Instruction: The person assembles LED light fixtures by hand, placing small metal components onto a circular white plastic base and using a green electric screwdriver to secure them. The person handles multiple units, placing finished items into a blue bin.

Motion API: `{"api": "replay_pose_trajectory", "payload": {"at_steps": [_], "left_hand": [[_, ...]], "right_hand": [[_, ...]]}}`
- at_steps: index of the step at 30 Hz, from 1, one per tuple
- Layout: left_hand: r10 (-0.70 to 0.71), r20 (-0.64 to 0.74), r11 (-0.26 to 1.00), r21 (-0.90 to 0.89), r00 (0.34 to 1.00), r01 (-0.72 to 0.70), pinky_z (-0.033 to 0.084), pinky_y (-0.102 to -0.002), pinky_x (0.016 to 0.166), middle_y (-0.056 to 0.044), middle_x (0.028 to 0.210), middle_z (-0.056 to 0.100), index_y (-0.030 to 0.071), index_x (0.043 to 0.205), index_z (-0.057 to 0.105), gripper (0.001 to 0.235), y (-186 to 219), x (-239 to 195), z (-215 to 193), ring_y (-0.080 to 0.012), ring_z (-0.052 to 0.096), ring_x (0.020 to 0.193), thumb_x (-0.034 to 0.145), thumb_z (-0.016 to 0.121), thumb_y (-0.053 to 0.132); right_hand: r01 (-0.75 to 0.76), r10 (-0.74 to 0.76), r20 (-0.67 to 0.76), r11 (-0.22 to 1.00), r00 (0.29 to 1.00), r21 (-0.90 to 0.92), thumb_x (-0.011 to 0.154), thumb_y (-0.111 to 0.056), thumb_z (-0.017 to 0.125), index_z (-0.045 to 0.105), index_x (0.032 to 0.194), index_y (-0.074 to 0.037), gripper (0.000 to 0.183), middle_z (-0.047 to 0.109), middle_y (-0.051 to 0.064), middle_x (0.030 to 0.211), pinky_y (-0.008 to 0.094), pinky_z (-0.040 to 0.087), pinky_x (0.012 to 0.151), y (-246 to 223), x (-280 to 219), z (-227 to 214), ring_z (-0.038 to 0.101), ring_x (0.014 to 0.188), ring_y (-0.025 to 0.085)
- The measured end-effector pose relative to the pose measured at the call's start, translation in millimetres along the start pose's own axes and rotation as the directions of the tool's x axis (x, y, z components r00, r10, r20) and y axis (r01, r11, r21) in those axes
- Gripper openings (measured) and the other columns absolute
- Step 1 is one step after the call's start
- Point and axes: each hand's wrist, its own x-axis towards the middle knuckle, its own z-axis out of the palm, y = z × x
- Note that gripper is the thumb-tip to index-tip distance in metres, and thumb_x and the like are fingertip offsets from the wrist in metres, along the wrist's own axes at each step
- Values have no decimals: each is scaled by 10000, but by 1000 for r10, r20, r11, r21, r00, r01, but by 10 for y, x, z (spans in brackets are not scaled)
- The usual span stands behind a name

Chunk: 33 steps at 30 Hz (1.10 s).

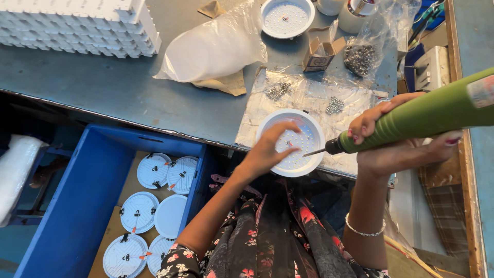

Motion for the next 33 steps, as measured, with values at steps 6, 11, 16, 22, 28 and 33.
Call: {"api": "replay_pose_trajectory", "payload": {"at_steps": [6,11,16,22,28,33], "left_hand": [[-227,-302,826,444,926,348,362,-460,919,-127,1085,597,62,1025,660,356,-567,49,-237,-309,532,1091,882,751,374],[-289,-248,842,394,925,369,288,-423,952,-41,978,615,72,768,708,396,-767,-8,-211,-227,541,1000,927,689,434],[-322,-263,836,371,909,404,289,-394,947,-6,915,619,75,742,720,388,-756,-11,-190,-188,546,944,913,699,423],[-321,-277,839,360,905,408,289,-386,942,6,894,622,76,728,727,395,-731,2,-184,-176,545,933,903,702,429],[-307,-288,843,361,907,400,290,-375,929,13,880,625,74,735,734,402,-759,-6,-177,-170,542,911,903,702,438],[-309,-280,838,371,909,399,292,-371,912,12,860,617,75,733,738,410,-754,-14,-179,-174,525,887,911,697,443]], "right_hand": [[-1,-4,-57,997,998,-80,871,-887,456,467,1126,25,946,480,153,790,371,399,431,142,-36,45,457,519,244],[-108,108,-11,994,994,18,856,-885,490,458,1167,-5,934,497,149,806,369,396,462,225,-184,4,465,544,245],[-163,163,0,985,987,48,825,-902,527,461,1171,-15,954,507,138,852,372,394,483,304,-297,-36,474,576,244],[-161,159,24,980,987,114,797,-875,531,473,1174,-13,942,509,116,897,371,414,523,341,-334,-66,506,631,245],[-96,97,-10,994,995,55,802,-885,568,451,1167,-4,961,522,127,921,364,421,466,367,-330,-68,508,597,236],[-72,71,24,997,997,26,837,-866,573,436,1152,5,936,502,136,832,360,435,490,341,-357,-32,491,575,237]]}}
